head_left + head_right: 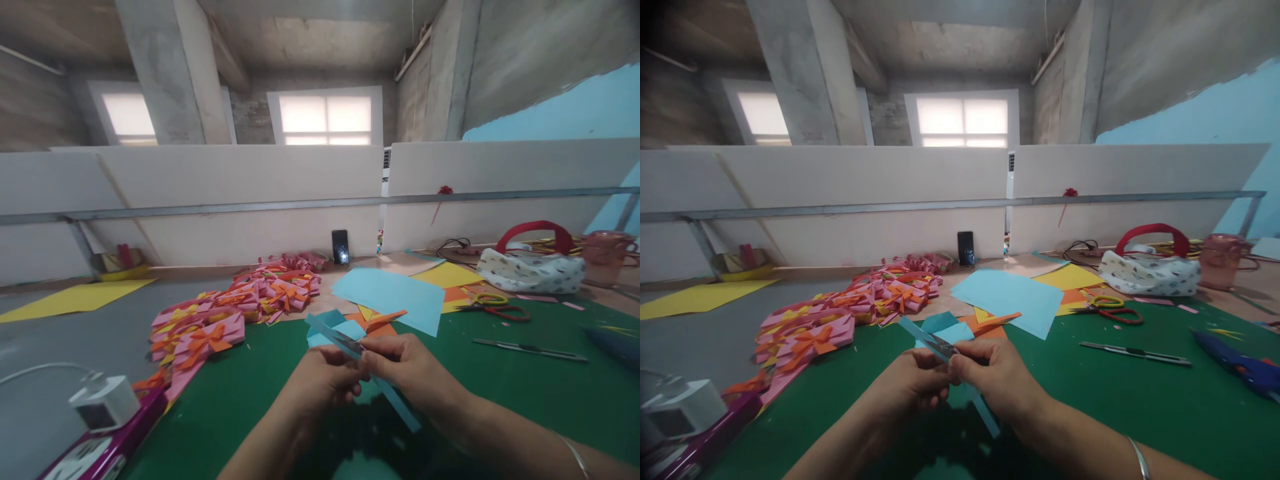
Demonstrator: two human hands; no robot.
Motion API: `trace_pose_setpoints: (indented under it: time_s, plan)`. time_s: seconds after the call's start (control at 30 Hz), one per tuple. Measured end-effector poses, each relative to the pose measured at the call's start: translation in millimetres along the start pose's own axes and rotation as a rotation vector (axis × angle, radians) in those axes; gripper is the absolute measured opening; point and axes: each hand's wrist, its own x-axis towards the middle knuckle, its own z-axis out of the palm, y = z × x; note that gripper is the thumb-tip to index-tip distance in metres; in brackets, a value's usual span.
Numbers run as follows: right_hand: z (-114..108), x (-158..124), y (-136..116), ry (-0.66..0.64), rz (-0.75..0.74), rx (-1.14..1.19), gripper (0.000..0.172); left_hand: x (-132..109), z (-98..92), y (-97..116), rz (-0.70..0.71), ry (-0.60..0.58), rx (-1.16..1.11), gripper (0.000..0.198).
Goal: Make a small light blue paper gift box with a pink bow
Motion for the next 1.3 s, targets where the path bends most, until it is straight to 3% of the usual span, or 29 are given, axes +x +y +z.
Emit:
trace_pose_setpoints:
  time_s: [0.33, 0.57, 0.77, 1.0, 1.1, 1.23, 1.3]
  plan:
    - [-0.1, 0.0, 2.3, 0.047, 0.023, -0.026, 0.025, -1.2, -0.2, 1.7, 0.011, -0.044, -0.003, 0.021]
    - [-4.9, -0.4, -4.4, 0.115, 0.026, -0.038, 0.031, -9.4, -10.7, 11.6, 0.053, -0.092, 0.079, 0.037]
    - [-3.3, -1.8, -7.5, 0.106, 0.024, -0.025, 0.029, -7.7, -17.7, 15.7, 0.05, 0.006, -0.016, 0.026]
    - [-2.3, 3.7, 6.8, 0.195, 0.115, -0.063, 0.026, -5.9, -2.1, 11.3, 0.064, 0.071, 0.025, 0.021]
    - [-4.1, 4.7, 11.2, 0.096, 0.172, 0.065, 0.029, -7.5, -1.8, 12.0, 0.084, 0.048, -0.065, 0.017]
    - [-9.5, 7.0, 16.2, -0.016, 0.253, 0.465, 0.018, -11.9, -12.0, 16.8, 0.132, -0.064, -0.338, 0.039]
    - [-13.3, 9.4, 20.0, -0.07, 0.302, 0.575, 0.017, -13.7, -17.5, 20.0, 0.186, -0.078, -0.399, 0.04]
